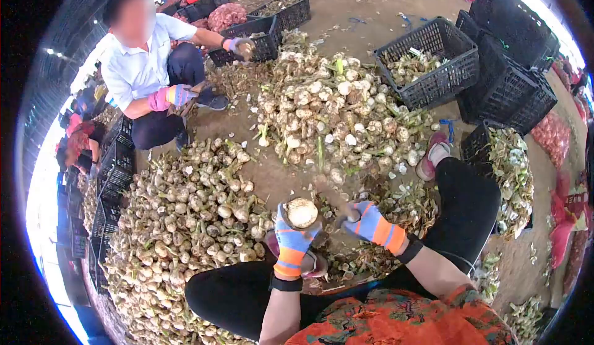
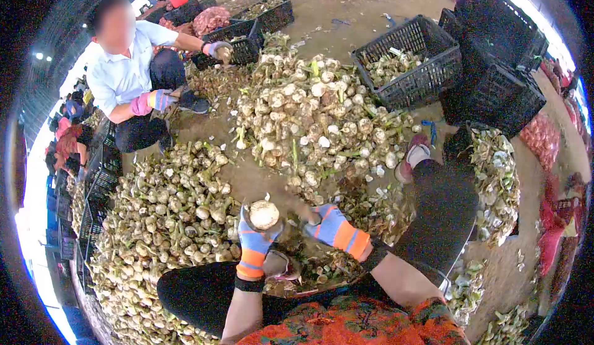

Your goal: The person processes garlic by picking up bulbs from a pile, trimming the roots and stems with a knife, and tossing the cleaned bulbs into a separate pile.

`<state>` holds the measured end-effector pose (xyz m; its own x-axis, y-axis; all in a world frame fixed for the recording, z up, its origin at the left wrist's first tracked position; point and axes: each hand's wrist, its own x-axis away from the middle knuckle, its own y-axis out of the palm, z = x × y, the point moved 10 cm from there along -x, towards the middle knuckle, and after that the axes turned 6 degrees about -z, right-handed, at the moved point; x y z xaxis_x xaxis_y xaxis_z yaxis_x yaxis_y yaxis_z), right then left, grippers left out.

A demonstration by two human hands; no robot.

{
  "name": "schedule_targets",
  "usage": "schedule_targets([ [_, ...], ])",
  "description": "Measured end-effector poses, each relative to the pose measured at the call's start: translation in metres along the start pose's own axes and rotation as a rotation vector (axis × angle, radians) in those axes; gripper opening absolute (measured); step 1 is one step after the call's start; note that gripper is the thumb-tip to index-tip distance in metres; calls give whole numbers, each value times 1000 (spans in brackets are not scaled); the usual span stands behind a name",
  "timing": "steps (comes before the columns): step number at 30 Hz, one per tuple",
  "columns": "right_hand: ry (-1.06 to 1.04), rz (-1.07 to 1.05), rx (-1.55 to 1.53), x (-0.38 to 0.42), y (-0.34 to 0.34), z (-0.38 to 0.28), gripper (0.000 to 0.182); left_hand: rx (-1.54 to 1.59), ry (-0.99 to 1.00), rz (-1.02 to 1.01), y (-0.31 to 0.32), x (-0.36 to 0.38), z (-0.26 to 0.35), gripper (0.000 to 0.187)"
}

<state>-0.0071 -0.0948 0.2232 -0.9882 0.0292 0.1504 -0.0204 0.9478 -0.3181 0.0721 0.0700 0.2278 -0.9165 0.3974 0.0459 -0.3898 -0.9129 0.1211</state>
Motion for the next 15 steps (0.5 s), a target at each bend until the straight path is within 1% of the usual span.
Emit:
schedule_targets([
  [1, 3, 5, -7, 0, -6, -26, 31, -332, 157, -76, 12, 3, 22, 60],
  [2, 4, -149, 349, -1, 6, -45, 31, -280, 178, -33, 18, 13, 35, 49],
  [3, 8, -305, 706, 2, 19, -51, 30, -281, 176, -41, 16, 13, 29, 49],
  [4, -16, -305, 745, 4, 20, -56, 30, 431, -198, -112, 19, 10, -23, 45],
  [5, -10, -304, 743, 3, 21, -56, 30, 1142, -578, -169, 46, 22, -58, 48],
  [6, 11, -349, 801, 3, 25, -52, 31, 1082, -670, -120, 49, 24, -65, 56],
  [7, 32, -395, 856, 4, 29, -47, 31, 1079, -678, -119, 51, 26, -63, 56],
  [8, 43, -440, 870, 4, 34, -39, 33, 1106, -679, -135, 55, 28, -57, 52],
  [9, 46, -440, 868, 4, 35, -35, 33, 1134, -679, -151, 59, 30, -50, 48],
  [10, 63, -458, 862, 4, 38, -30, 34, 1131, -625, -196, 53, 28, -59, 44],
  [11, 79, -473, 858, 3, 39, -26, 34, 1130, -627, -200, 44, 29, -83, 44],
  [12, 80, -469, 860, 0, 38, -23, 34, 972, -553, -217, 28, 24, -106, 51],
  [13, 109, -464, 852, -2, 35, -18, 35, 816, -481, -230, 23, 20, -108, 58],
  [14, 140, -464, 839, -1, 35, -13, 36, 817, -488, -230, 22, 23, -115, 58],
  [15, 144, -467, 835, 0, 36, -12, 36, 746, -419, -222, 21, 23, -107, 59],
])
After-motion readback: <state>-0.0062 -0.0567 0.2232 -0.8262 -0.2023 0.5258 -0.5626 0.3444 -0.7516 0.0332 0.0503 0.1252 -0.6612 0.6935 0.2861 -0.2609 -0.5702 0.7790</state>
